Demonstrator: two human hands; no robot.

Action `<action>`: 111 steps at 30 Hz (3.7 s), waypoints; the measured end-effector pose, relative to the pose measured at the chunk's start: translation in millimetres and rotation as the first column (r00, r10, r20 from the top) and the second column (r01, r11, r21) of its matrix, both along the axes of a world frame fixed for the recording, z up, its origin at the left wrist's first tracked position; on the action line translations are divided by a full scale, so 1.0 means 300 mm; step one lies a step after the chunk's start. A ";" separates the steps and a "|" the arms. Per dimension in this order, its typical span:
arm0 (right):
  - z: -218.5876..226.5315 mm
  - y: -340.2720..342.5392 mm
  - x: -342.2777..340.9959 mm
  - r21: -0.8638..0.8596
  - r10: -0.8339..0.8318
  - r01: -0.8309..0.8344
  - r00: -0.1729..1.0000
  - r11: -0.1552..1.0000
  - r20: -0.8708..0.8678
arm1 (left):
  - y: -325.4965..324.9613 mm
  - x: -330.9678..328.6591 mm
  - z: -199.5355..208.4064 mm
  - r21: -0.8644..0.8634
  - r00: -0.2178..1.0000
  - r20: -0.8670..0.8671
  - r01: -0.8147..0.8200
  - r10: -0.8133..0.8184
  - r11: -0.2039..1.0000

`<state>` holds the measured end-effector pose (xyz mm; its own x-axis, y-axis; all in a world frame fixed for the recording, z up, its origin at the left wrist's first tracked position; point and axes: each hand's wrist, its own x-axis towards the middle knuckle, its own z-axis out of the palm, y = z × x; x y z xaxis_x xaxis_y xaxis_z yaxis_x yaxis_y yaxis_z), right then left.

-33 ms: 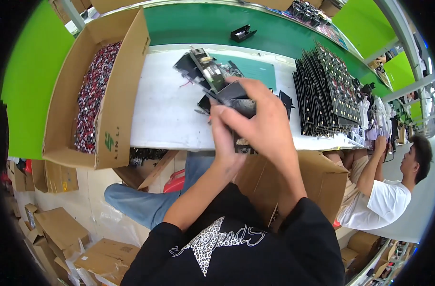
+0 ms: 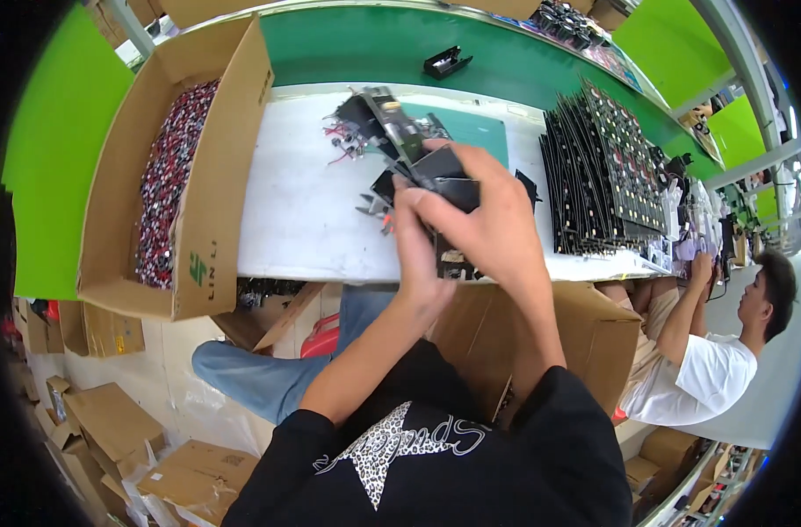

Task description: The person assembles small electronic components onto a PCB, using pliers and wire cutters to manipulate the wires and components.

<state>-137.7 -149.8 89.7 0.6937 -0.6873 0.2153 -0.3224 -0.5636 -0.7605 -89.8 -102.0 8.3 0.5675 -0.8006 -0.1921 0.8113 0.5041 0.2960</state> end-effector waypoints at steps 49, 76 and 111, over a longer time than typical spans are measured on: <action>-0.198 -0.778 0.242 -0.384 -0.536 0.407 0.774 0.829 -0.337 | -0.032 0.076 -0.093 0.143 -0.376 0.812 -0.614 -0.447 0.777; -0.274 -0.905 0.259 -0.394 -0.497 0.308 0.608 0.866 -0.619 | -0.019 0.076 -0.123 0.066 -0.395 0.844 -0.594 -0.363 0.801; -0.193 -0.499 0.123 -0.678 -0.088 0.108 0.994 0.727 0.064 | -0.089 -0.127 0.195 -0.313 -0.390 0.898 -0.241 0.203 0.919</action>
<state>-100.8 -299.6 31.9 0.6180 -0.4139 0.6684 -0.3910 -0.8994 -0.1954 -127.7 -128.6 66.7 0.1425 -0.5550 0.8195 -0.7013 0.5277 0.4793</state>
